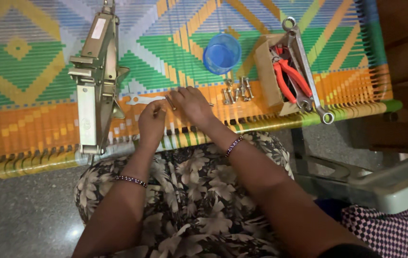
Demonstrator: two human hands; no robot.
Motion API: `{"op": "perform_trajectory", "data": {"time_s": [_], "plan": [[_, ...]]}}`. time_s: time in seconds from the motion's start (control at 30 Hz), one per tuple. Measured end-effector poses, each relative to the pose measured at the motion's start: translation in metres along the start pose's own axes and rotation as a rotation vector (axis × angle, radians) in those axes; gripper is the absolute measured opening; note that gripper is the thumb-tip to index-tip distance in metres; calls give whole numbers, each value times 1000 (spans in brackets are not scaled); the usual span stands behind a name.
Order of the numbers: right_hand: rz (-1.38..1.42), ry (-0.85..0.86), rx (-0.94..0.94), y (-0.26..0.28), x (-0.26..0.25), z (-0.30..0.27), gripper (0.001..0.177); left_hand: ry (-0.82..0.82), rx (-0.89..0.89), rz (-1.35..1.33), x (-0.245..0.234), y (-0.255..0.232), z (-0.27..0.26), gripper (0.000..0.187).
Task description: The person sits on the floor and repeatedly picks up small metal screws and nuts from a woven mat, threads them together by hand, and places the assembled pairs into a small blue plastic container. A metal door latch and a box of tools remain on the mat nearby.
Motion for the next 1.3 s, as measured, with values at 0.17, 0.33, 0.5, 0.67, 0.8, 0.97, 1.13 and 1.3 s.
{"op": "perform_trajectory", "data": {"time_s": [0.17,0.33,0.5,0.67,0.8,0.97,1.13,1.3], "plan": [[108,129,113,16,-21,12,44,-82,279,178,-16,-54,-19,40],[228,138,-90,47,-42,13,50,20,213,454,-6,-71,-24,24],[258,28,100,-10,-47,1,45,-52,203,345,-17,-69,-23,26],[6,332,439,-68,-34,-30,27,-93,272,274,-16,-66,-25,17],[-9,403,434,-69,-5,-36,23,-142,271,243,-16,-61,-20,21],[287,291,534,-70,1,-34,27,-117,274,182,-13,-41,-15,24],[1194,134,823,-64,13,-35,21,241,-281,-458,20,8,-2,22],[1322,129,805,-52,15,-37,20,341,-386,-459,25,11,-5,25]]}}
Point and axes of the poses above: each hand's wrist, its own z-axis towards the middle knuckle, its own x-axis out of the palm, y = z × x, the point moved 6 cm from there along z, towards the middle knuckle, and after that the axes turned 6 degrees about -x, right-handed, at the moved point
